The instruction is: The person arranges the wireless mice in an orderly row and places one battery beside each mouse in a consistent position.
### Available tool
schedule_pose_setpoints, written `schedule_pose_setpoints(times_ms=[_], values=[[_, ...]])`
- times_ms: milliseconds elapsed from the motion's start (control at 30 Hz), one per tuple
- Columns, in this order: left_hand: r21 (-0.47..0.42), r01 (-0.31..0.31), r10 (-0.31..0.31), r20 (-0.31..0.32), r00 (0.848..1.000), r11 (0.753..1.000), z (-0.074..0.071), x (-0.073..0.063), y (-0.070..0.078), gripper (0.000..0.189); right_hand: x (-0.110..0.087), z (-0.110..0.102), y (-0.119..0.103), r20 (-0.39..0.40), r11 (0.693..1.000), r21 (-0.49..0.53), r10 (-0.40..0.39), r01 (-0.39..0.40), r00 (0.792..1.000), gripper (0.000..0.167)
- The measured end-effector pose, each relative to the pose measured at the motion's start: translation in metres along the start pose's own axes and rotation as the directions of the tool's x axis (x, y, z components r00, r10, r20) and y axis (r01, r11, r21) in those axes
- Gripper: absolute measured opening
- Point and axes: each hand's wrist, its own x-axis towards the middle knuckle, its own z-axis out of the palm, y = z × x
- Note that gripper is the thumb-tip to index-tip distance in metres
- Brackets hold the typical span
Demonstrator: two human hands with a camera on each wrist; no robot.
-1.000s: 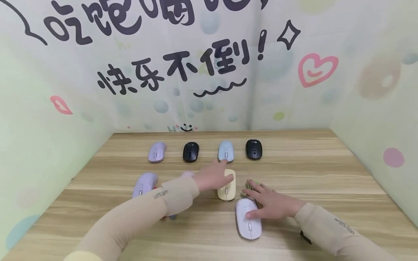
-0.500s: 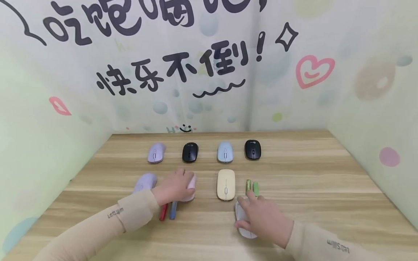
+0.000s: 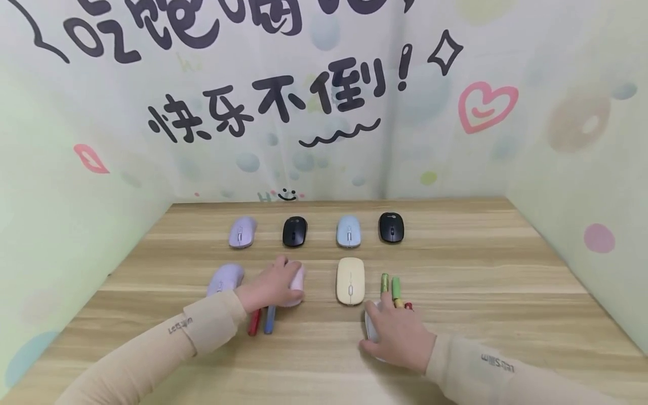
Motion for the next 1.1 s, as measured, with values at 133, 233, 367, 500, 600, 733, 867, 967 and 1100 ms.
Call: schedule_pose_setpoints(times_ms=[133, 233, 367, 500, 600, 733, 867, 967, 1100], values=[[-0.010, -0.007, 0.007, -0.002, 1.000, 1.000, -0.002, 0.000, 0.001, 0.061, 0.002, 0.000, -0.001, -0.001, 0.999, 0.039, 0.018, -0.018, 1.000, 0.055], [-0.015, -0.004, 0.004, -0.001, 1.000, 1.000, -0.001, -0.001, 0.001, 0.060, 0.007, -0.007, 0.000, 0.040, 0.990, 0.128, 0.058, -0.063, 0.998, 0.055], [-0.011, 0.000, 0.000, 0.002, 1.000, 1.000, -0.001, -0.001, 0.000, 0.060, 0.016, -0.027, 0.014, 0.062, 0.960, 0.256, 0.099, -0.111, 0.993, 0.056], [-0.008, -0.006, 0.006, -0.004, 1.000, 1.000, 0.000, 0.000, 0.000, 0.060, 0.031, -0.041, 0.049, 0.016, 0.945, 0.297, 0.140, -0.139, 0.990, 0.062], [0.003, -0.014, 0.014, -0.020, 1.000, 1.000, 0.000, 0.000, 0.000, 0.060, 0.043, -0.039, 0.079, 0.005, 0.951, 0.252, 0.184, -0.180, 0.983, 0.069], [0.031, -0.028, 0.029, -0.042, 0.999, 0.999, 0.000, -0.001, 0.001, 0.060, 0.049, -0.025, 0.103, 0.046, 0.963, 0.169, 0.202, -0.207, 0.978, 0.074], [0.049, -0.027, 0.029, -0.045, 0.999, 0.998, 0.000, -0.001, 0.002, 0.059, 0.051, -0.013, 0.108, 0.085, 0.969, 0.161, 0.178, -0.189, 0.980, 0.075], [0.052, -0.014, 0.016, -0.041, 0.999, 0.999, 0.000, -0.001, 0.003, 0.059, 0.055, -0.011, 0.105, 0.106, 0.970, 0.179, 0.148, -0.165, 0.983, 0.072], [0.044, -0.001, 0.003, -0.040, 0.999, 0.999, -0.001, -0.001, 0.003, 0.060, 0.061, -0.013, 0.099, 0.161, 0.972, 0.180, 0.122, -0.151, 0.979, 0.072]])
